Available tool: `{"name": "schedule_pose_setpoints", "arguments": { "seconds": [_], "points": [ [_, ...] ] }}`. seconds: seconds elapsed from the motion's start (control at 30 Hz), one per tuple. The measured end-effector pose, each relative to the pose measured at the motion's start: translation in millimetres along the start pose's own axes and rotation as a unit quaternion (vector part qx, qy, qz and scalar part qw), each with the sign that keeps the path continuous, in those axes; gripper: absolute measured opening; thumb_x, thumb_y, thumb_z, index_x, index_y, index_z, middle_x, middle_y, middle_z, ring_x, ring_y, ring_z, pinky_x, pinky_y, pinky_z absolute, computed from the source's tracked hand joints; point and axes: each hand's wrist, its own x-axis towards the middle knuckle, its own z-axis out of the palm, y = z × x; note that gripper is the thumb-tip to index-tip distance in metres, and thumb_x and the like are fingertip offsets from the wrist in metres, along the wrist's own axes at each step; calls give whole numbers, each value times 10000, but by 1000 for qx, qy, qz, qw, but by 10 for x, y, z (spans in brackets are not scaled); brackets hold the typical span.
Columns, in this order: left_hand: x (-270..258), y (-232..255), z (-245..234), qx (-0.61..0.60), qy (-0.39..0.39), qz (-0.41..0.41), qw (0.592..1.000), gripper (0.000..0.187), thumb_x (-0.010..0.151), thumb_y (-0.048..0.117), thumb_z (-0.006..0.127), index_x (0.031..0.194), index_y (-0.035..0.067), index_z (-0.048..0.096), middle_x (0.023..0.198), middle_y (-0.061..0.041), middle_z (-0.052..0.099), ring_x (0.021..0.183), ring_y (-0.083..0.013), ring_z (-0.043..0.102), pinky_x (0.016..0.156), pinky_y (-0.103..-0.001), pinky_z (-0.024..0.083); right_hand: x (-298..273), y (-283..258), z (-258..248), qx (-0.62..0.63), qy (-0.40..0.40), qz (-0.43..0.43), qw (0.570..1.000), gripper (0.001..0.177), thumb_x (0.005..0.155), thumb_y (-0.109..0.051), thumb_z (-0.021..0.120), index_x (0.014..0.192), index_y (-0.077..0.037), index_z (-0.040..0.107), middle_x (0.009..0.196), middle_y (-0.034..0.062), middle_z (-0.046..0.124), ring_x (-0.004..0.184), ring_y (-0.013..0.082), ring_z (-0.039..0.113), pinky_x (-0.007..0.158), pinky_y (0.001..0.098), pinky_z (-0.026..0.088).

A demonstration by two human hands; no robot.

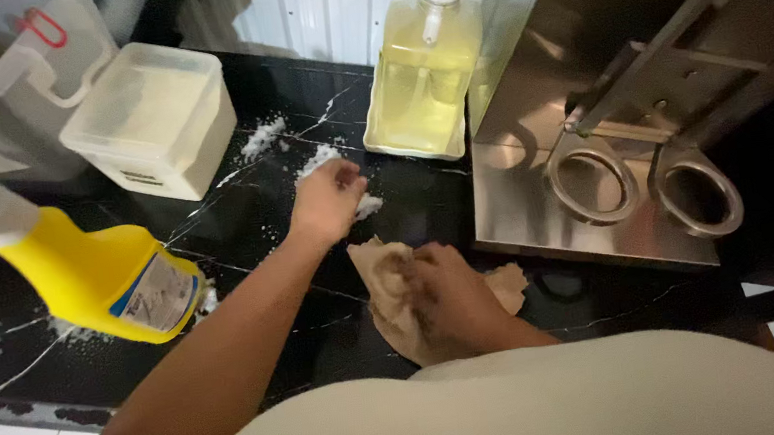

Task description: The person wipes a stainless steel beverage dispenser with a cloth, then sprays a yellow cleaning solution onto a black marble countertop and wipes it down. They move a soap dispenser and a plastic container aside to clean underneath, then wipe the container itself before returning it.

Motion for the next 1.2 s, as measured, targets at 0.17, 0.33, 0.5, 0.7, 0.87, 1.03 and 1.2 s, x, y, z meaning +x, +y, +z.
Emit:
{"name": "schedule_pose_setpoints", "arguments": {
  "seconds": [0.17,0.33,0.5,0.7,0.87,1.03,1.2],
  "points": [
    [823,-377,508,132,45,14,990,371,850,219,708,1170,34,733,1155,-255,687,1077,-420,653,940,-457,506,123,188,-75,87,44,68,993,373,927,-223,701,1266,-73,664,1311,128,584,1177,313,569,960,404,512],
    [1740,-734,808,143,56,66,986,405,802,139,643,1153,-52,710,1170,-311,670,1080,-429,658,946,-446,509,414,403,-139,259,126,213,934,506,942,-323,701,1344,-35,594,1324,141,628,1242,262,605,1008,376,518],
    [1931,-671,846,255,-112,-71,958,313,895,168,606,1062,-43,768,1135,-287,724,1080,-415,695,965,-444,547,975,678,-196,362,237,253,865,604,955,-247,661,1484,-30,464,1408,138,569,1307,234,547,1068,362,443],
    [1599,-218,793,216,-61,-104,969,238,872,116,652,1050,-13,742,1143,-278,693,1092,-431,671,935,-474,546,1319,843,-331,411,281,199,844,608,960,-157,604,1511,13,413,1476,141,561,1338,225,539,1107,329,392],
    [1444,-26,811,202,-37,-107,973,220,885,72,627,1051,-13,744,1139,-277,698,1092,-435,677,936,-480,550,1326,709,-424,427,221,320,816,658,969,-222,602,1549,-20,368,1513,137,488,1382,254,452,1146,432,337],
    [1366,-8,762,217,-50,-106,969,226,879,66,631,1062,-15,735,1170,-273,683,1090,-432,679,927,-466,560,1241,654,-435,566,228,397,686,787,973,-259,597,1614,-103,167,1604,140,345,1473,310,366,1194,583,285],
    [1125,-68,718,216,-40,-74,973,241,856,50,640,1072,-30,712,1192,-298,645,1085,-463,649,924,-492,533,1275,775,-368,399,253,281,835,807,941,-207,650,1609,-88,213,1582,156,377,1449,310,401,1157,482,380]
  ]
}}
